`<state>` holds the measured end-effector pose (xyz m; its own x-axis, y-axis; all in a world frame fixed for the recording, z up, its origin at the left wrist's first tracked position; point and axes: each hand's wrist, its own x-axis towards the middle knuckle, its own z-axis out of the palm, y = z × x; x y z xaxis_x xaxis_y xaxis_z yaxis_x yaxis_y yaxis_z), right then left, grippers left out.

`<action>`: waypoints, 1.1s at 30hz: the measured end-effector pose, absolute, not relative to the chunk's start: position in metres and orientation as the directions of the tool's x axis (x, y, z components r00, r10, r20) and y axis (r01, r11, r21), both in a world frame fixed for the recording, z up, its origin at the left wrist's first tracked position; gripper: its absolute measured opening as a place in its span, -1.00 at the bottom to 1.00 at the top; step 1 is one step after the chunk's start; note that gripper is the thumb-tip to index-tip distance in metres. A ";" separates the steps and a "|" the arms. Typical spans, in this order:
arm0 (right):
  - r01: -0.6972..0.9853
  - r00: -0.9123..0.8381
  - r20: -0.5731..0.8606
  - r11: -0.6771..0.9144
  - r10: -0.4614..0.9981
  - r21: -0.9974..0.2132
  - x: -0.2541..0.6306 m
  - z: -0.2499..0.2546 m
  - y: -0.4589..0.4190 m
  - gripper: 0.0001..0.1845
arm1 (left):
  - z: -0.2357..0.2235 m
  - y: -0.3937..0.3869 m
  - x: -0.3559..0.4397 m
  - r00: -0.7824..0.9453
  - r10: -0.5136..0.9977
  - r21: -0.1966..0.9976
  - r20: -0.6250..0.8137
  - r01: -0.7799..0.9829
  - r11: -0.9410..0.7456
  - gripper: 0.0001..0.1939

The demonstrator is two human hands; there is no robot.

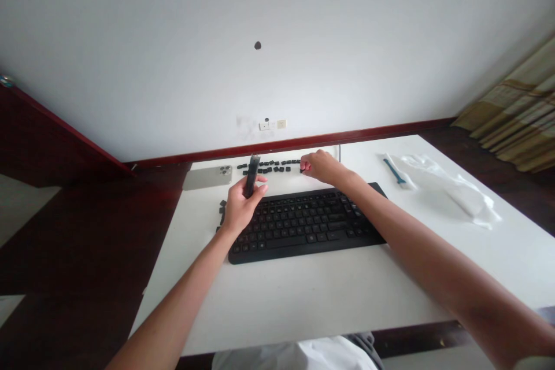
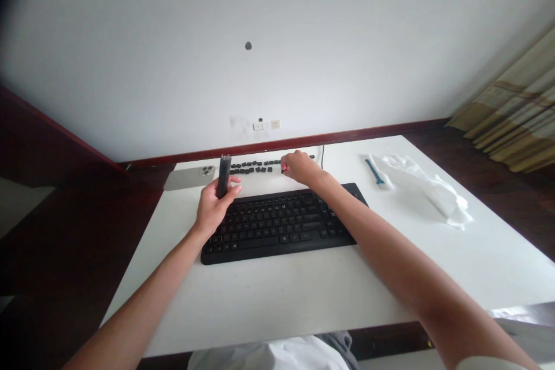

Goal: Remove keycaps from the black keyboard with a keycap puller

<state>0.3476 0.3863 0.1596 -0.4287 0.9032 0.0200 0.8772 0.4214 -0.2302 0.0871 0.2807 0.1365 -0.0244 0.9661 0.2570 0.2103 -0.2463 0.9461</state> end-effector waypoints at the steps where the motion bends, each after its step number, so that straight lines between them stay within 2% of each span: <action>1: 0.877 -0.432 0.023 0.426 0.902 -0.224 0.346 0.157 0.387 -0.80 | 0.137 0.280 0.087 -0.025 0.966 0.945 0.258 0.213 -0.248 -0.76; 11: 0.876 -0.422 0.082 0.429 0.903 -0.220 0.335 0.147 0.384 -0.78 | 0.137 0.280 0.088 -0.029 0.964 0.945 0.265 0.204 -0.254 -0.78; 25: 0.838 -0.444 0.130 0.463 0.886 -0.289 0.336 0.150 0.382 -0.66 | 0.133 0.282 0.086 -0.023 0.974 0.967 0.226 0.129 -0.221 -0.70; 27: 0.806 -0.447 0.151 0.470 0.882 -0.359 0.335 0.156 0.381 -0.71 | 0.133 0.281 0.086 -0.008 0.976 0.967 0.219 0.133 -0.216 -0.69; 29: 0.693 -0.521 0.129 0.506 0.844 -0.514 0.333 0.166 0.377 -0.74 | 0.135 0.280 0.086 0.025 0.975 0.959 0.222 0.177 -0.223 -0.71; 31: 0.488 -0.676 0.065 0.512 0.734 -0.706 0.329 0.177 0.369 -0.63 | 0.139 0.279 0.087 0.092 0.967 0.935 0.237 0.249 -0.252 -0.73; 33: 0.290 -0.825 0.016 0.447 0.565 -0.846 0.323 0.188 0.358 -0.51 | 0.142 0.277 0.089 0.173 0.955 0.910 0.242 0.302 -0.285 -0.74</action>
<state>0.3233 0.3583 0.1877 -0.8251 0.5647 0.0163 0.2895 0.4474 -0.8462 0.0891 0.2771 0.1424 0.1733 0.9547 0.2419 0.3022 -0.2853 0.9095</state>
